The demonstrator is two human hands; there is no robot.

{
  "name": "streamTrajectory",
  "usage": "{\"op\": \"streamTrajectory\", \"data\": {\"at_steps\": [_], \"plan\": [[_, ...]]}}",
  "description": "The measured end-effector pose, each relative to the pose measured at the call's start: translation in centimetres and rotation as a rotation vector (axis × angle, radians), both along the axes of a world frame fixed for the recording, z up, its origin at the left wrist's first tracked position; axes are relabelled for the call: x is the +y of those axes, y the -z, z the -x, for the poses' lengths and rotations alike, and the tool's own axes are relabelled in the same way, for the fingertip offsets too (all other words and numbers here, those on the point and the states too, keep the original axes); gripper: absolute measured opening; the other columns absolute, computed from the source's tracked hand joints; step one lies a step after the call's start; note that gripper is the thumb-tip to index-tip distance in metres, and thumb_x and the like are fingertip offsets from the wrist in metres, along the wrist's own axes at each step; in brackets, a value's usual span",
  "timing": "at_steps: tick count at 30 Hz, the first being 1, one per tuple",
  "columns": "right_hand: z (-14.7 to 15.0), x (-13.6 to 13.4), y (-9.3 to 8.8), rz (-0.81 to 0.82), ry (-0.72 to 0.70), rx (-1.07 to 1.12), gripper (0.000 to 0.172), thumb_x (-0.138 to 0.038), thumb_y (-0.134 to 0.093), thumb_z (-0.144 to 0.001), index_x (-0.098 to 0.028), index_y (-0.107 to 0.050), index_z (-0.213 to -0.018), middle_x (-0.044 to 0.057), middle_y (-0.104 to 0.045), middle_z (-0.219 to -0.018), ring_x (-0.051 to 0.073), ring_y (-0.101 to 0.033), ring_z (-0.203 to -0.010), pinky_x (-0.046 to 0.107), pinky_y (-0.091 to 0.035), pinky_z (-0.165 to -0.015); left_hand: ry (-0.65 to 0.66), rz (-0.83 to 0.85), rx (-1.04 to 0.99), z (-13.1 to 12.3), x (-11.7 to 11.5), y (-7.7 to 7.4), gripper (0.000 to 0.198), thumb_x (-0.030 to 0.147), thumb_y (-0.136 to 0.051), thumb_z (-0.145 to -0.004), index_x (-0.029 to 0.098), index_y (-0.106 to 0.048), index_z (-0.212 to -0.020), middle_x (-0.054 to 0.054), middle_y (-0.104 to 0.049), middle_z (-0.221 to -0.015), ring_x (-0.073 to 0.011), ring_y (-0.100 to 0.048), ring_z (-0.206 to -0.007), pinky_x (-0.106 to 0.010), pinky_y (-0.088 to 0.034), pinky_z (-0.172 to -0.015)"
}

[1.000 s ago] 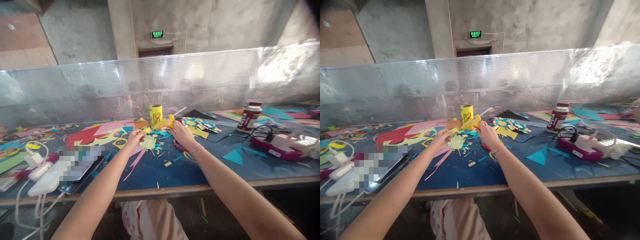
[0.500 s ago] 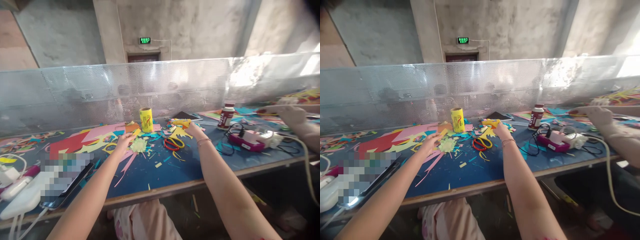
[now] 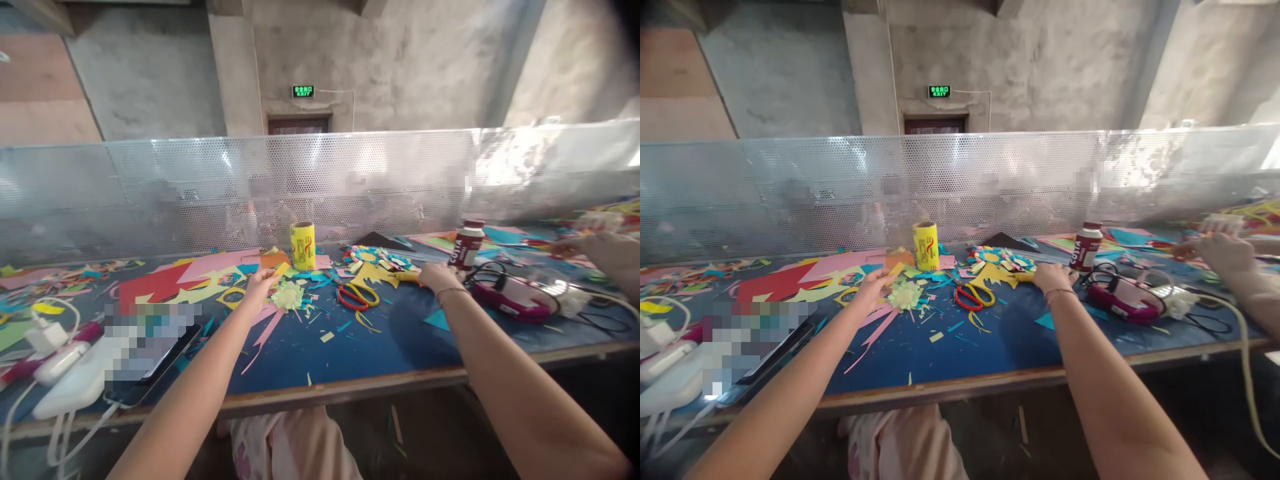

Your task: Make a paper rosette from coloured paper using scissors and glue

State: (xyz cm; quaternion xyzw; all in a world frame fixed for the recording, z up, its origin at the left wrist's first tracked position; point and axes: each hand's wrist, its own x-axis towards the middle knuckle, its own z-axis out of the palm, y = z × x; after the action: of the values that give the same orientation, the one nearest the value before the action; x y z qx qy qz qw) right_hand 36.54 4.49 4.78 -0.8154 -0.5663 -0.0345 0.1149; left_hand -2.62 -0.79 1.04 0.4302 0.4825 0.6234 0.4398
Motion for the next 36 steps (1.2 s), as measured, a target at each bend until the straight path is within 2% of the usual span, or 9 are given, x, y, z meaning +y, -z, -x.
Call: {"op": "streamTrajectory", "data": {"at_steps": [3,6,9,11,15,18,25,31,36], "plan": [[6.4,-0.6,-0.9,-0.005,-0.265,0.053,0.036,-0.008,-0.047,-0.079,-0.009,-0.063,-0.111,0.021,-0.061,-0.113,0.029,-0.057,-0.107,0.036,-0.043,-0.086,-0.008,0.021,-0.019,-0.2,0.0,0.0,0.024,0.023,-0.076,-0.055,0.016,-0.061,-0.073,-0.002,-0.062,-0.071,-0.0115,-0.059,-0.064,-0.025,-0.047,-0.063],[14.8,-1.5,-0.9,0.04,-0.673,0.164,0.022,-0.015,-0.049,-0.08,-0.016,-0.068,-0.09,0.008,-0.069,-0.096,0.019,-0.063,-0.09,0.023,-0.045,-0.076,-0.015,0.015,-0.057,-0.2,0.0,0.1,0.021,0.021,-0.074,-0.058,0.016,-0.06,-0.072,-0.001,-0.062,-0.07,-0.0118,-0.059,-0.064,-0.026,-0.047,-0.067],[21.1,-2.5,-0.2,0.223,-0.888,0.296,0.011,-0.019,-0.056,-0.075,-0.017,-0.067,-0.072,0.003,-0.067,-0.067,0.016,-0.062,-0.064,0.022,-0.044,-0.059,-0.043,0.0,-0.078,0.1,0.2,0.2,0.021,0.023,-0.072,-0.06,0.016,-0.06,-0.075,-0.002,-0.062,-0.071,-0.0122,-0.058,-0.065,-0.026,-0.047,-0.066],[23.2,-2.7,0.2,0.137,-0.939,0.361,0.011,-0.016,-0.056,-0.073,-0.016,-0.064,-0.066,0.003,-0.063,-0.061,0.016,-0.059,-0.06,0.024,-0.043,-0.057,-0.081,-0.03,-0.012,0.4,0.3,0.2,0.018,0.024,-0.07,-0.062,0.016,-0.061,-0.075,-0.002,-0.061,-0.07,-0.0124,-0.057,-0.065,-0.025,-0.045,-0.063],[23.7,-1.9,1.3,-0.463,-1.006,0.478,0.008,-0.014,-0.055,-0.074,-0.016,-0.063,-0.076,0.005,-0.062,-0.076,0.015,-0.056,-0.07,0.026,-0.045,-0.066,-0.076,-0.117,0.292,0.5,0.3,0.1,0.013,0.025,-0.065,-0.066,0.017,-0.063,-0.076,-0.001,-0.061,-0.07,-0.0135,-0.056,-0.065,-0.024,-0.042,-0.059],[23.1,-1.6,2.1,-0.643,-1.145,0.54,0.011,-0.017,-0.056,-0.077,-0.017,-0.063,-0.086,0.005,-0.059,-0.085,0.014,-0.054,-0.073,0.028,-0.047,-0.069,-0.098,-0.186,0.506,0.2,0.2,-0.1,0.013,0.023,-0.063,-0.067,0.017,-0.064,-0.078,-0.001,-0.063,-0.074,-0.0145,-0.057,-0.066,-0.026,-0.043,-0.061],[23.3,-2.4,3.2,-0.646,-1.326,0.574,0.013,-0.03,-0.059,-0.082,-0.021,-0.064,-0.09,0.005,-0.056,-0.09,0.017,-0.056,-0.085,0.034,-0.048,-0.078,-0.132,-0.377,0.83,-0.3,-0.1,-0.3,0.019,0.009,-0.057,-0.067,0.018,-0.064,-0.082,-0.003,-0.065,-0.077,-0.0158,-0.058,-0.071,-0.027,-0.045,-0.068],[23.6,-1.8,3.7,-0.664,-1.306,0.628,0.014,-0.035,-0.063,-0.079,-0.021,-0.068,-0.081,0.005,-0.054,-0.089,0.018,-0.057,-0.086,0.036,-0.048,-0.082,-0.123,-0.469,0.901,-0.6,-0.3,-0.2,0.023,0.004,-0.055,-0.068,0.018,-0.063,-0.085,-0.004,-0.066,-0.083,-0.0166,-0.059,-0.078,-0.028,-0.045,-0.073],[23.4,-1.1,3.5,-0.609,-1.211,0.781,0.016,-0.035,-0.063,-0.075,-0.02,-0.068,-0.073,0.005,-0.058,-0.085,0.017,-0.057,-0.083,0.032,-0.048,-0.076,-0.09,-0.432,0.897,-0.7,0.2,0.3,0.028,0.018,-0.063,-0.072,0.018,-0.058,-0.1,-0.005,-0.064,-0.089,-0.0161,-0.06,-0.078,-0.028,-0.047,-0.071]]}}
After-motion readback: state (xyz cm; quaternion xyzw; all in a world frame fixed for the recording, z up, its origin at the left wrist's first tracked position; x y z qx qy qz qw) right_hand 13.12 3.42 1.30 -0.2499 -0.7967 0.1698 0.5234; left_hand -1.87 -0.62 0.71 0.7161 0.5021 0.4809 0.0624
